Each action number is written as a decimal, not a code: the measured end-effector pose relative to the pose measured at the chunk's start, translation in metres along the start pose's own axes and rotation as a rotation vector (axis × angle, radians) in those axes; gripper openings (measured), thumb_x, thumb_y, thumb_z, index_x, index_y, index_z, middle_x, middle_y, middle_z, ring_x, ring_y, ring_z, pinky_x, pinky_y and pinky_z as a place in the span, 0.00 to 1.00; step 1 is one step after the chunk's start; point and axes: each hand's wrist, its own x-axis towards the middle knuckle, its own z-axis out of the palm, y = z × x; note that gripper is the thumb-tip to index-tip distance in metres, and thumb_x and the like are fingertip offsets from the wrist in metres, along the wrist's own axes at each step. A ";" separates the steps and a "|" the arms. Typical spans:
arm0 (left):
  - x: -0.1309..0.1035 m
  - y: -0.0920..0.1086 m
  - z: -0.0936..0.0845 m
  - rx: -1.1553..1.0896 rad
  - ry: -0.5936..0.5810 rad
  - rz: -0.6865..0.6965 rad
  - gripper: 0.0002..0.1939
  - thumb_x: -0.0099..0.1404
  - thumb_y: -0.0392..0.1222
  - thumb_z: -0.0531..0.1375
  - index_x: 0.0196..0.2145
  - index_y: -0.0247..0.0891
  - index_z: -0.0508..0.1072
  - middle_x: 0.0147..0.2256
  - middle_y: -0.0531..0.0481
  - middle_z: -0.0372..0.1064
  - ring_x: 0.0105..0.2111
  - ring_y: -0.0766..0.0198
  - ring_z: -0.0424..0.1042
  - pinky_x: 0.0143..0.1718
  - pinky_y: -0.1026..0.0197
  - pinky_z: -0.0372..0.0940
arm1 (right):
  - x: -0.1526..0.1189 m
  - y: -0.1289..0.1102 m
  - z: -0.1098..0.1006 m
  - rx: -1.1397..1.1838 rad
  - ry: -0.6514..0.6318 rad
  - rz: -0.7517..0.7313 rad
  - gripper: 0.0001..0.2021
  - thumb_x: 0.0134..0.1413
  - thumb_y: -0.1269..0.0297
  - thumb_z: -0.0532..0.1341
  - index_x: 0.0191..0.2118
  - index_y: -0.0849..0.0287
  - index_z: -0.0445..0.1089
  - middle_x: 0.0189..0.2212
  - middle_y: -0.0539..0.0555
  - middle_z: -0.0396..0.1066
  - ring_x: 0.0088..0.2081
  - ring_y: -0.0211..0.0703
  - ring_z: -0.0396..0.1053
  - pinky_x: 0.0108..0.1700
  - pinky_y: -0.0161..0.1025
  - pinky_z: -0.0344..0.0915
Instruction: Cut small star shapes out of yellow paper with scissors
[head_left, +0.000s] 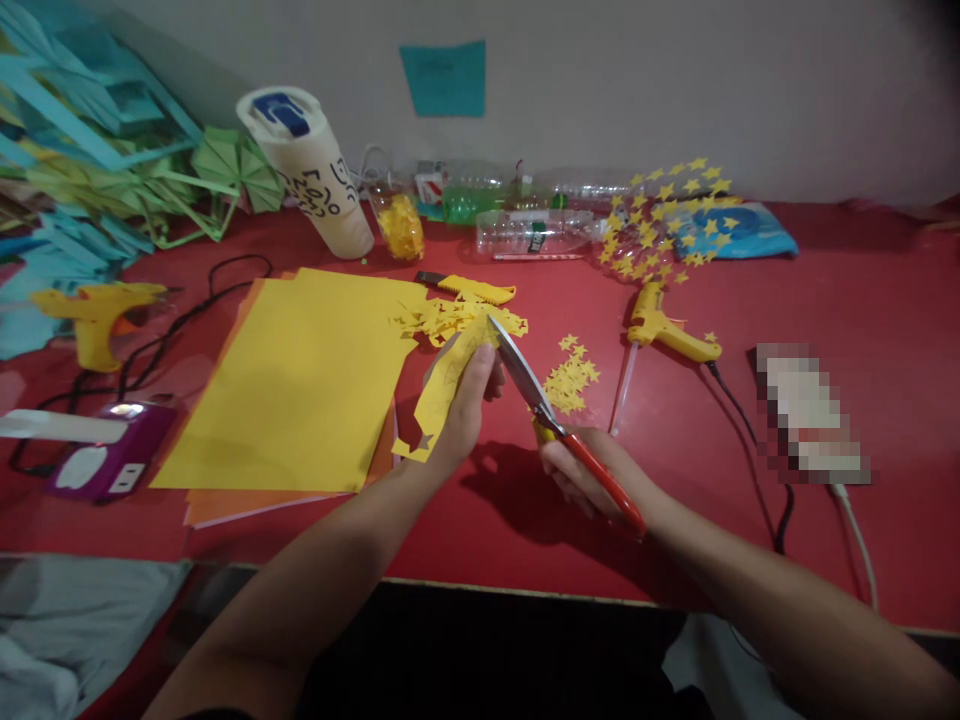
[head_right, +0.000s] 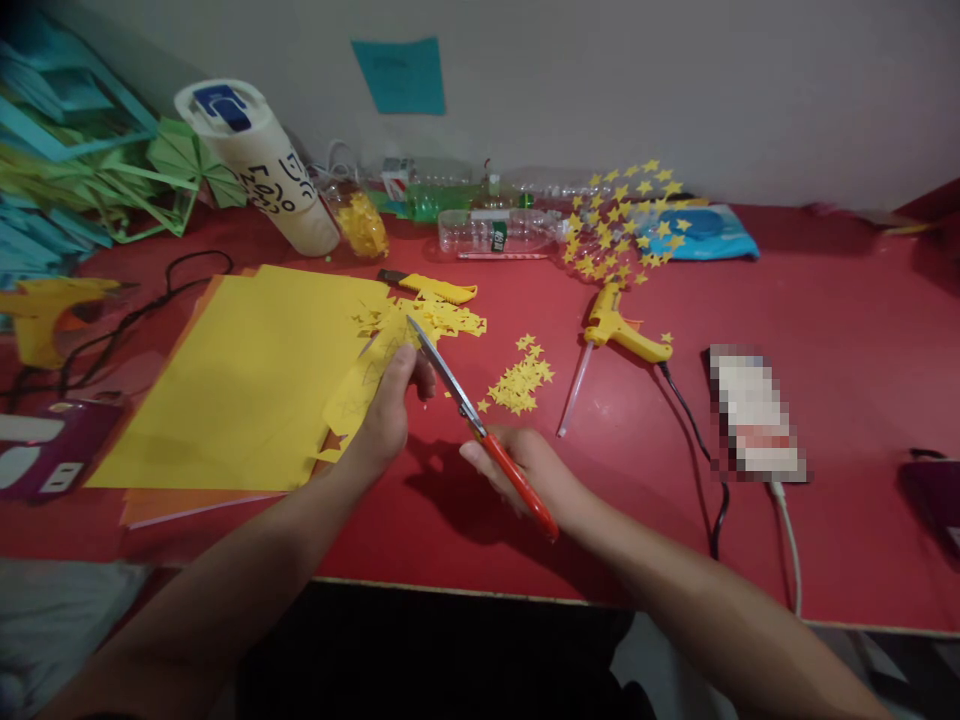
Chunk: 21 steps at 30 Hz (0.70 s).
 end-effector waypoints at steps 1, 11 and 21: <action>0.000 0.000 0.000 0.000 -0.004 0.001 0.21 0.64 0.59 0.52 0.25 0.39 0.66 0.23 0.53 0.64 0.23 0.71 0.62 0.28 0.63 0.63 | 0.000 -0.001 0.000 -0.003 0.001 -0.002 0.23 0.54 0.41 0.56 0.22 0.55 0.54 0.13 0.43 0.53 0.13 0.30 0.51 0.14 0.31 0.49; 0.002 0.004 -0.001 0.033 -0.030 -0.023 0.23 0.64 0.60 0.50 0.23 0.40 0.65 0.23 0.53 0.62 0.24 0.70 0.62 0.29 0.63 0.63 | -0.001 -0.009 -0.003 -0.063 -0.014 0.010 0.25 0.50 0.38 0.56 0.21 0.54 0.52 0.12 0.44 0.54 0.13 0.30 0.51 0.14 0.33 0.49; 0.013 -0.007 -0.011 -0.150 0.111 0.060 0.14 0.60 0.50 0.59 0.25 0.38 0.72 0.21 0.54 0.68 0.22 0.72 0.66 0.25 0.65 0.63 | 0.006 0.008 -0.009 -0.163 -0.016 -0.071 0.24 0.54 0.40 0.54 0.21 0.54 0.52 0.13 0.45 0.51 0.15 0.33 0.50 0.16 0.35 0.49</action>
